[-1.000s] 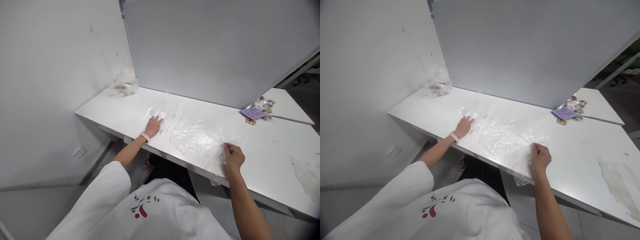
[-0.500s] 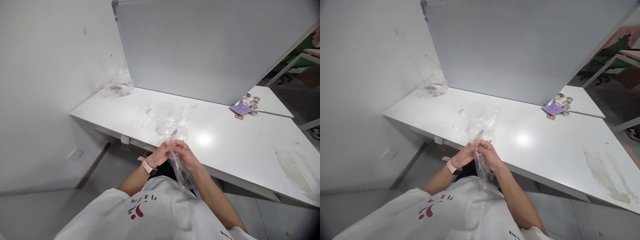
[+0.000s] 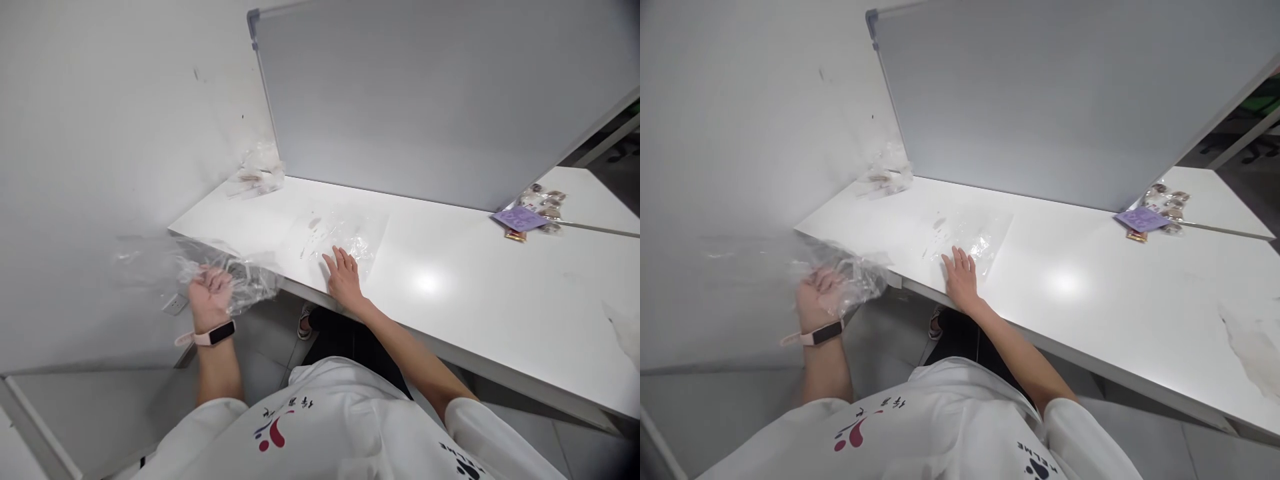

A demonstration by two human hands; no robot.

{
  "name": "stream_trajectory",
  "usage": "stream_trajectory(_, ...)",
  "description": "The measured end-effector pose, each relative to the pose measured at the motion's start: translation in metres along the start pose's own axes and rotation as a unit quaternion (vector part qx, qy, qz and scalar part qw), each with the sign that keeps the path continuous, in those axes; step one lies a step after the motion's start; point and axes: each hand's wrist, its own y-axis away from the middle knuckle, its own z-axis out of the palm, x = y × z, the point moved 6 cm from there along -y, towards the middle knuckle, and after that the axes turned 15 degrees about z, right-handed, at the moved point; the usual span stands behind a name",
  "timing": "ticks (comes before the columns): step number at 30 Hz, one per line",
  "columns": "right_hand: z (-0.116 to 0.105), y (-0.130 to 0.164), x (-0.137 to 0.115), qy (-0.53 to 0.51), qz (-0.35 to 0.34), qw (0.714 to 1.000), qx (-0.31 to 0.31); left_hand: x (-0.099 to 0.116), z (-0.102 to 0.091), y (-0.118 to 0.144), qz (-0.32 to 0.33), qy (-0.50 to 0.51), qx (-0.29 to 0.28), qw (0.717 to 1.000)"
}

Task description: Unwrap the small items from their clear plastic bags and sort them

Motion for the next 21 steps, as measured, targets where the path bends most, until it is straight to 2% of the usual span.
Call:
stream_trajectory(2,0.013,-0.007,0.006,0.022,0.008,1.0,0.005,0.015,0.008,-0.012,0.043,0.019,0.001,0.999)
stream_trajectory(4,0.016,-0.013,0.016,-0.01,0.062,0.998,0.011,0.019,0.025,-0.022,0.081,0.029,-0.02,0.996)
stream_trajectory(7,0.009,-0.017,0.039,-0.142,0.189,0.971,0.022,0.001,0.062,-0.037,0.093,0.018,-0.084,0.992)
stream_trajectory(9,0.004,-0.014,0.057,-0.277,0.265,0.922,0.047,-0.024,0.09,-0.045,0.097,-0.018,-0.128,0.987)
stream_trajectory(11,0.0,-0.006,0.075,-0.412,0.325,0.846,0.093,-0.058,0.119,-0.049,0.109,-0.066,-0.161,0.979)
stream_trajectory(13,-0.003,0.005,0.091,-0.504,0.374,0.764,0.149,-0.101,0.148,-0.045,0.119,-0.108,-0.188,0.969)
stream_trajectory(15,-0.004,0.016,0.103,-0.55,0.407,0.704,0.192,-0.149,0.174,-0.03,0.126,-0.168,-0.228,0.951)
stream_trajectory(17,-0.009,0.026,0.108,-0.56,0.418,0.679,0.222,-0.197,0.197,-0.004,0.129,-0.246,-0.297,0.913)
stream_trajectory(18,-0.013,0.03,0.109,-0.556,0.411,0.683,0.234,-0.22,0.205,0.013,0.128,-0.287,-0.345,0.884)
stream_trajectory(20,-0.025,0.036,0.105,-0.526,0.369,0.723,0.253,-0.259,0.217,0.052,0.128,-0.364,-0.46,0.8)
stream_trajectory(21,-0.033,0.038,0.1,-0.501,0.336,0.756,0.254,-0.274,0.22,0.074,0.132,-0.4,-0.528,0.737)
